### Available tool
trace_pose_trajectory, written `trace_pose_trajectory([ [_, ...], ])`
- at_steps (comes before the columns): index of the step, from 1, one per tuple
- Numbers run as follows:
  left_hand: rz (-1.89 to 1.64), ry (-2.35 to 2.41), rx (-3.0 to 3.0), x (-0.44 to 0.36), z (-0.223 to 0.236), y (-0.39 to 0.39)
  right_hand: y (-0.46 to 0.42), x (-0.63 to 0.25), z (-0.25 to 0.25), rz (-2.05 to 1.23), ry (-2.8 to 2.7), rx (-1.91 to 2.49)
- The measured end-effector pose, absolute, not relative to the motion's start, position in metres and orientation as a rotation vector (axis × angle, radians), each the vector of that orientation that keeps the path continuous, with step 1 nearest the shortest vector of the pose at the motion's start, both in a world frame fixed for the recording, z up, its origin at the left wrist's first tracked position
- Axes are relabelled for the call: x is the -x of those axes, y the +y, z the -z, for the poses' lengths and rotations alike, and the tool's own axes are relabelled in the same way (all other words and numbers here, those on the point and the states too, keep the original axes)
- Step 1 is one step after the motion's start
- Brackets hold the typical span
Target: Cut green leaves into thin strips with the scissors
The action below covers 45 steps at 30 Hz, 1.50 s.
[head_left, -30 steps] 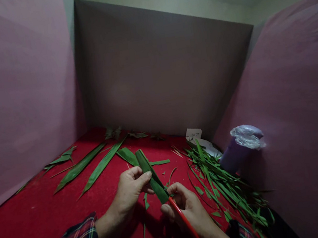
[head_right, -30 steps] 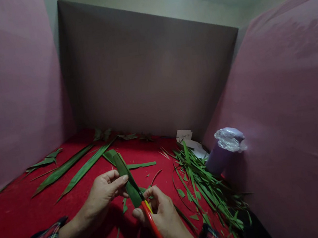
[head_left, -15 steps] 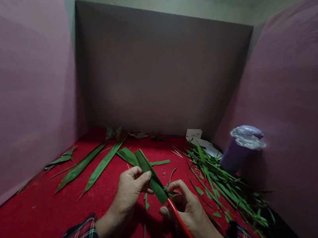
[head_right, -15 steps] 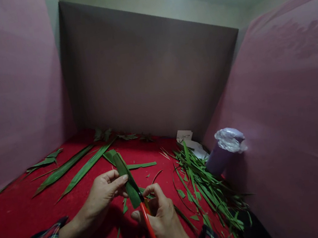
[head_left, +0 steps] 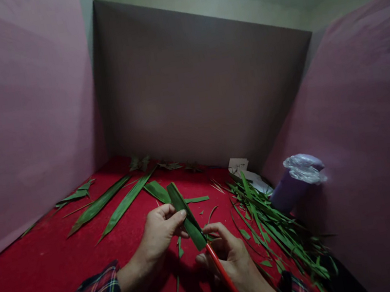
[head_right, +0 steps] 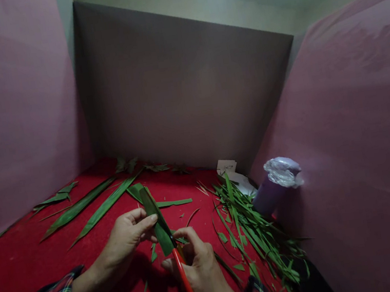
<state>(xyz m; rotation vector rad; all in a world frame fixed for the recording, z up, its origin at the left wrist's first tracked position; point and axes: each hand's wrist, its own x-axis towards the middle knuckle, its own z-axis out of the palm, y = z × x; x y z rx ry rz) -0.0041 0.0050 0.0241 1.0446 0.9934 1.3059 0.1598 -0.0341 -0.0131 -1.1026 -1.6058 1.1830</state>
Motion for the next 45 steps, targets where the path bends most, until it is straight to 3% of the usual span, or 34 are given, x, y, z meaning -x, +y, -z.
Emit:
trace_pose_trajectory([
  [19,-1.301,1.018,-1.049,0.007,-0.021,0.009,-0.034,-0.160,0.011,-1.288,-1.560,1.083],
  [30,-1.229,0.995,-0.965,0.005,-0.021,0.007,-0.033,-0.176,-0.002,-0.917,-1.954,1.263],
  [37,-1.225,0.958,-0.939,0.004,-0.023,0.005,-0.027,-0.193,-0.015,-1.077,-1.963,1.226],
  [45,-1.216,0.948,-0.983,0.004,-0.026,0.002,-0.019,-0.171,-0.011,-0.682,-1.917,1.123],
])
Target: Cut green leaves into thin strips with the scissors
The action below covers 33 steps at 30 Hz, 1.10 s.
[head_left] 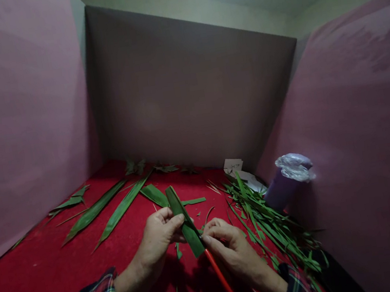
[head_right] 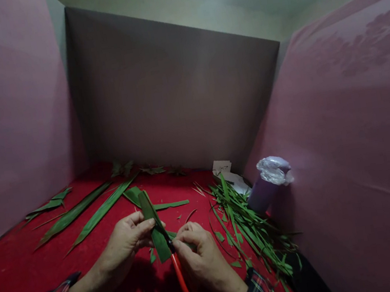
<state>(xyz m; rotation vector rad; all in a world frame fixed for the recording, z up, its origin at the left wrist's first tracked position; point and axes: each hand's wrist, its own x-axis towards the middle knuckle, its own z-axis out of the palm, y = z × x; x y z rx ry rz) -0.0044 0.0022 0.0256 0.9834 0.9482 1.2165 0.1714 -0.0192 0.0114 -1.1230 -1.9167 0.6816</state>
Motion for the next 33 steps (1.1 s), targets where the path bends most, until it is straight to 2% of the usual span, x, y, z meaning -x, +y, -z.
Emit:
trace_pose_trajectory([
  [4,-1.220,0.955,-0.998,0.0040,-0.0266,0.0013,-0.0194,-0.1678,-0.0090,-0.642,-1.960,1.068],
  [9,-1.222,0.970,-1.004,0.0040,-0.0265,0.0003,-0.0199,-0.1683,-0.0051,-0.435,-1.936,1.105],
  [16,-1.213,0.957,-1.028,0.0039,-0.0237,0.0012,-0.0258,-0.1705,-0.0123,-0.641,-1.975,1.138],
  [25,-1.221,0.968,-1.016,0.0038,-0.0274,-0.0002,-0.0213,-0.1708,-0.0029,-0.451,-2.004,1.114],
  [33,-1.224,0.949,-1.010,0.0031,-0.0274,-0.0019,-0.0254,-0.1650,-0.0124,-0.899,-1.758,0.945],
])
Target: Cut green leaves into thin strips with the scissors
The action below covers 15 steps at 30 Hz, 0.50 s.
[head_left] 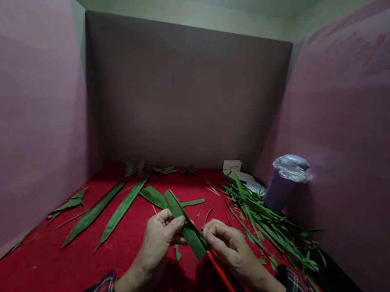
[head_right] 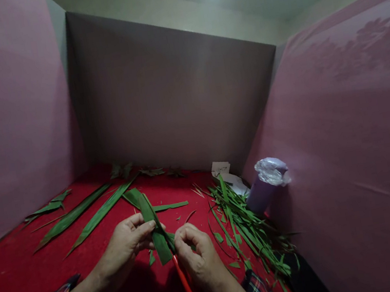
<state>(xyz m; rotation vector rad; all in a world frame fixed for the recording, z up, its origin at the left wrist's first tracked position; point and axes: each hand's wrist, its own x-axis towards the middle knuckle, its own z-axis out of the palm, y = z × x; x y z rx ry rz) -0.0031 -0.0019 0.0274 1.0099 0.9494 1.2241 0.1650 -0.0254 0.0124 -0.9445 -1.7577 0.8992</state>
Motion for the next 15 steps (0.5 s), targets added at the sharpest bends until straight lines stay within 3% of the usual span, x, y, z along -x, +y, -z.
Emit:
trace_pose_trajectory([
  [15,-1.225,0.983,-1.012,0.003,-0.028,-0.001,-0.030,-0.179,-0.027,-0.874,-1.833,0.981],
])
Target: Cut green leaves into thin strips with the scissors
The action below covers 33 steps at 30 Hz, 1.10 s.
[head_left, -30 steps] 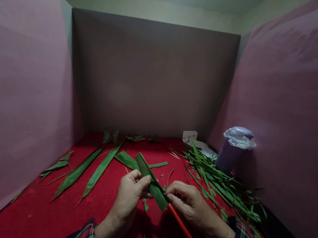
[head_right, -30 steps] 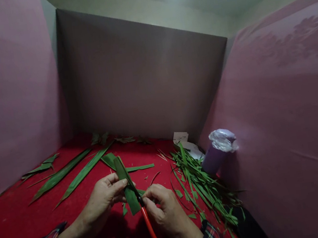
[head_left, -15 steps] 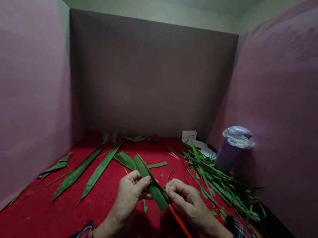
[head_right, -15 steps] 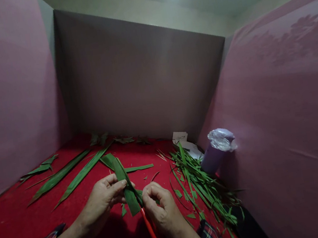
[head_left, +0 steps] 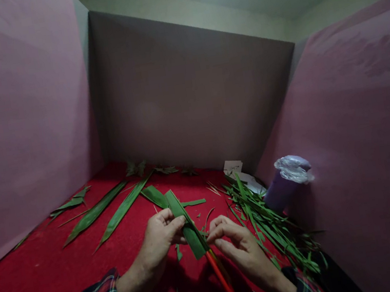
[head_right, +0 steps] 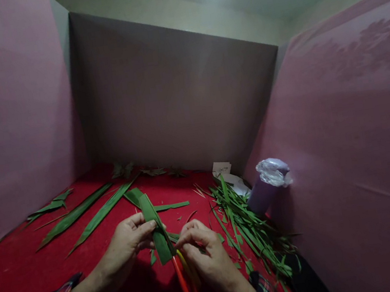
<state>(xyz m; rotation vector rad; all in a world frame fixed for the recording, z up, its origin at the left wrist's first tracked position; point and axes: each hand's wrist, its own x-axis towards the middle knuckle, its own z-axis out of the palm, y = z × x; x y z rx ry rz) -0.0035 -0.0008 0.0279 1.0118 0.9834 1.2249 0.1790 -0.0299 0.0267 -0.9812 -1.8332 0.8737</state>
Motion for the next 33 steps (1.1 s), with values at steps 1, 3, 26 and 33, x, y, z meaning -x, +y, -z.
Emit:
trace_pose_trajectory([
  [1,-1.228,0.983,-1.009,0.004,-0.028,-0.001,-0.031,-0.183,-0.029,-0.895,-1.862,1.048],
  [3,-1.228,0.993,-0.992,0.003,-0.029,-0.001,-0.033,-0.190,-0.032,-1.014,-1.926,1.172],
  [26,-1.206,0.949,-1.024,0.008,-0.031,-0.001,-0.032,-0.169,-0.002,-1.154,-1.720,1.043],
  [33,-1.199,0.928,-1.004,0.008,-0.027,0.001,-0.032,-0.169,0.002,-1.033,-1.757,1.082],
])
